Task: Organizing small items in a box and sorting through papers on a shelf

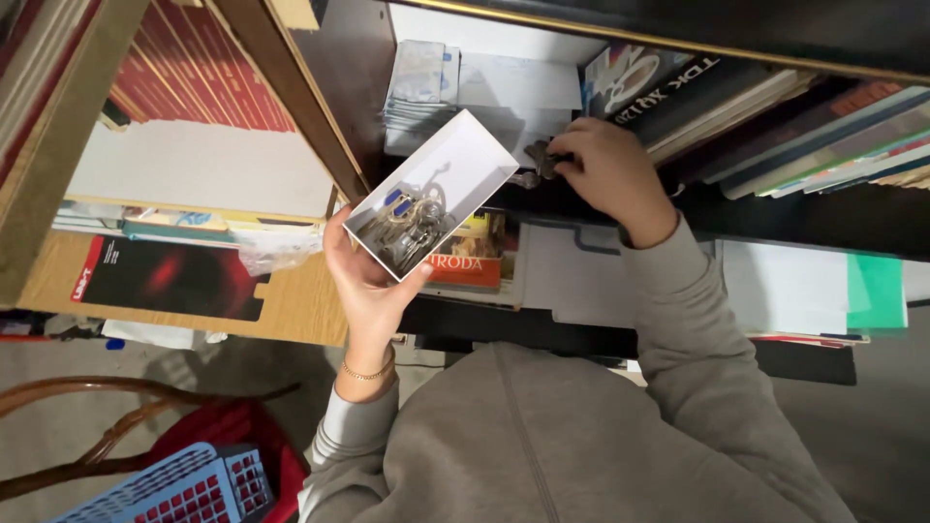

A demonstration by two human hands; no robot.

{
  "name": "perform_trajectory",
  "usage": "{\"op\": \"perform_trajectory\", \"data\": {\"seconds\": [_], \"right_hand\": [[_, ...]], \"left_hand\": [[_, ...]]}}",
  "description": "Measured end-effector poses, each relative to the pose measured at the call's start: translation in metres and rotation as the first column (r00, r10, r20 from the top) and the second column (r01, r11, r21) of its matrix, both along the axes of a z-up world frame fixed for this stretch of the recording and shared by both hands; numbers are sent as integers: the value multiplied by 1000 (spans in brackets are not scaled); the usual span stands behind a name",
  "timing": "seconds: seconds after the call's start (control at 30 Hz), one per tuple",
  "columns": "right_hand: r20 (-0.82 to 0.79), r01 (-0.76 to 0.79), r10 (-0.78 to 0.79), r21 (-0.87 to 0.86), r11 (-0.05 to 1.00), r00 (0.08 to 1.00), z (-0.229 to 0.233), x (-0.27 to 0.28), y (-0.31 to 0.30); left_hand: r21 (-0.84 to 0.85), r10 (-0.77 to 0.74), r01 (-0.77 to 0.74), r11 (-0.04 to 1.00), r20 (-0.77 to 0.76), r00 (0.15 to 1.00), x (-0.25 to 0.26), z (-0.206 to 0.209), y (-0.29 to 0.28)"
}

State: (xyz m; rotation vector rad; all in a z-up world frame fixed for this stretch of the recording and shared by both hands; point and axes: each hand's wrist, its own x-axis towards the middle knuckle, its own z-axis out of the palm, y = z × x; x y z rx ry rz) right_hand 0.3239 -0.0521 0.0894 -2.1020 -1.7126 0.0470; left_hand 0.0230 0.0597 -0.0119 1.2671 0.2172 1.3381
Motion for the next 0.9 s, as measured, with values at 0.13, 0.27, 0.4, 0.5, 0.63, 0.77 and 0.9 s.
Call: {"op": "perform_trajectory", "data": {"seconds": [0.13,0.27,0.4,0.5,0.63,0.77,0.9], "right_hand": [[122,80,-71,-71,994,990,-18,9,15],[276,162,-140,-59,985,951,-48,20,26],[107,206,-194,-114,972,975,-21,-8,29],[217,184,-157,-108,977,963,-32,5,32],[379,217,-192,-23,976,905,-28,12,30],[429,82,-182,242,967,885,14,5,7],[426,-172,-43,453,875,904,53,-4,-10]], "left_hand": [[2,17,-17,1000,-8,1000,6,-5,3],[-35,-25,25,999,0,1000,8,1,-3],[-36,-36,37,999,36,999,7,-7,-2],[-37,-38,39,999,14,999,6,-8,-6],[14,-27,27,1000,-55,998,-2,16,-21],[60,-13,23,998,-163,987,-7,30,-31],[74,-23,32,997,-123,992,-5,28,-37]]}}
